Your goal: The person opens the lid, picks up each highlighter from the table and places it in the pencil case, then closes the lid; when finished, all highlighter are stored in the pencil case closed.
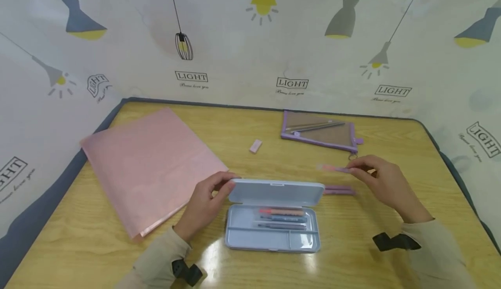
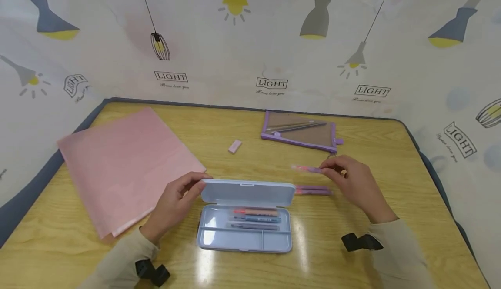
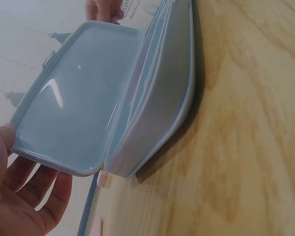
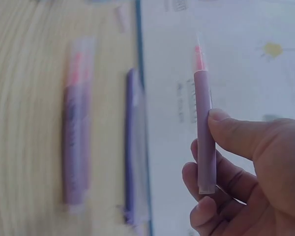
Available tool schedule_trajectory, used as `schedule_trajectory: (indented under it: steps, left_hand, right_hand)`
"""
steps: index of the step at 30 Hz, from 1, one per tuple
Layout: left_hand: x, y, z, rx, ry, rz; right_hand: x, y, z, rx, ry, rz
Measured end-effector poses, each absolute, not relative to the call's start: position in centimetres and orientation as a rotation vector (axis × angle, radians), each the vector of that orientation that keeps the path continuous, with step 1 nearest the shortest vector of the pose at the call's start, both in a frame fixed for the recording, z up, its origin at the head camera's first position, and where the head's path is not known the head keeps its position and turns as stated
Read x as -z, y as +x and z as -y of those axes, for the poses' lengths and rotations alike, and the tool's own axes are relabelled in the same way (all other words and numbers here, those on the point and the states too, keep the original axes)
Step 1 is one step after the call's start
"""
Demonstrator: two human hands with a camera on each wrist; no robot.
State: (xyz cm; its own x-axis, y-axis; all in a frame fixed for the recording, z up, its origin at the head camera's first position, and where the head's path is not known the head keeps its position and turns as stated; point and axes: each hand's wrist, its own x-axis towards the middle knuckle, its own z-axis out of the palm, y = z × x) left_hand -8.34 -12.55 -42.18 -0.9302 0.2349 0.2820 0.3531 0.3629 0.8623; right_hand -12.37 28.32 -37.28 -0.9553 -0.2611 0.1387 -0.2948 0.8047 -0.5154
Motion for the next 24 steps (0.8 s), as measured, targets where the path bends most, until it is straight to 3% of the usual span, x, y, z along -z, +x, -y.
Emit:
schedule_trajectory:
  steps: [10, 17, 24]
  left_hand:
    - [42.1, -8.4, 12.6, 1.613, -0.547, 2.501]
    - [41.8, -8.5, 12.5, 1.609, -0.540, 2.507]
    - [41.9, -8.3, 12.5, 1.620, -0.520, 2.528]
  right_hand:
    - [34.4, -7.3, -23.1, -0.778, 0.742, 2.664]
    - [36.9, -5.1, -19.3, -0.603, 0.906, 2.630]
    - [39.7, -4.5, -16.6, -0.580, 0.810, 2.823]
